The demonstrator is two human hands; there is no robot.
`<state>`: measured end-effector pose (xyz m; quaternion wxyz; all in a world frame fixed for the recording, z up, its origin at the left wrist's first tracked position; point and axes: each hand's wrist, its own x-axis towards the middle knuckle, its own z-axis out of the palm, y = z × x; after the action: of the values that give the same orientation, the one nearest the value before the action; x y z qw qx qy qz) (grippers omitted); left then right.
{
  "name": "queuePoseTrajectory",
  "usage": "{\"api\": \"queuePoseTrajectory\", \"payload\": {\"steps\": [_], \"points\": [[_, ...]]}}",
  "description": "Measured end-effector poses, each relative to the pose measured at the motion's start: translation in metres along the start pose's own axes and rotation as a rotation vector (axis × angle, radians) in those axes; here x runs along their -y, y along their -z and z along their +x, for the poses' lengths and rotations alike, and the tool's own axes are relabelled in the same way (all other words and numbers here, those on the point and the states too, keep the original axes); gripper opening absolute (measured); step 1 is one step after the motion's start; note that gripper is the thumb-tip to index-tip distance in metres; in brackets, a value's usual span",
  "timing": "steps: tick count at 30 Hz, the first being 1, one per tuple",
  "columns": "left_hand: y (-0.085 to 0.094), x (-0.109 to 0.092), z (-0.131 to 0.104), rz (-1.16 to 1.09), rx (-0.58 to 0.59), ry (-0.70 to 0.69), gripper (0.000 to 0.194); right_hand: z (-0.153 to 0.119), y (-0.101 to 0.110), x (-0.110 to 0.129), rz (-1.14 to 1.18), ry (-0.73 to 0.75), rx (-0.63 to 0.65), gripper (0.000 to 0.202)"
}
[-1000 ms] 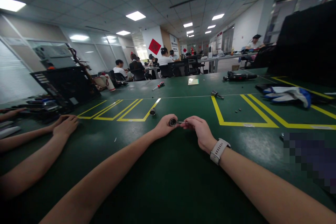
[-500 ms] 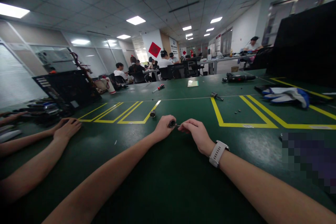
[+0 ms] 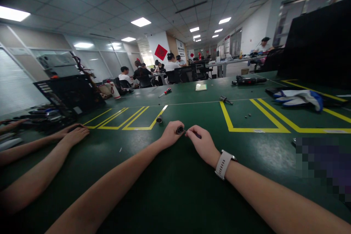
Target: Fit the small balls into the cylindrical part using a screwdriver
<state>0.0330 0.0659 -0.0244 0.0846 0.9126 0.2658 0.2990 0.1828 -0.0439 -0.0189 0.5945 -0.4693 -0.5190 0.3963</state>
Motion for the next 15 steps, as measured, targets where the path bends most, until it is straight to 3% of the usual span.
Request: {"api": "queuePoseTrajectory", "payload": {"steps": [4,10,15], "points": [[-0.0007,0.0021,-0.0009,0.002,0.019,-0.030,0.007,0.0023,0.0028,-0.0005,0.061,-0.058,0.011,0.017],[-0.0025,0.0068,-0.0008,-0.214,0.005,0.032,0.010,0.0076,0.0068,0.0014,0.205,-0.184,0.017,0.018],[-0.0036,0.0087,-0.0002,-0.326,0.001,0.053,0.013,0.0068,0.0057,0.0005,0.212,-0.157,0.011,0.019]]}}
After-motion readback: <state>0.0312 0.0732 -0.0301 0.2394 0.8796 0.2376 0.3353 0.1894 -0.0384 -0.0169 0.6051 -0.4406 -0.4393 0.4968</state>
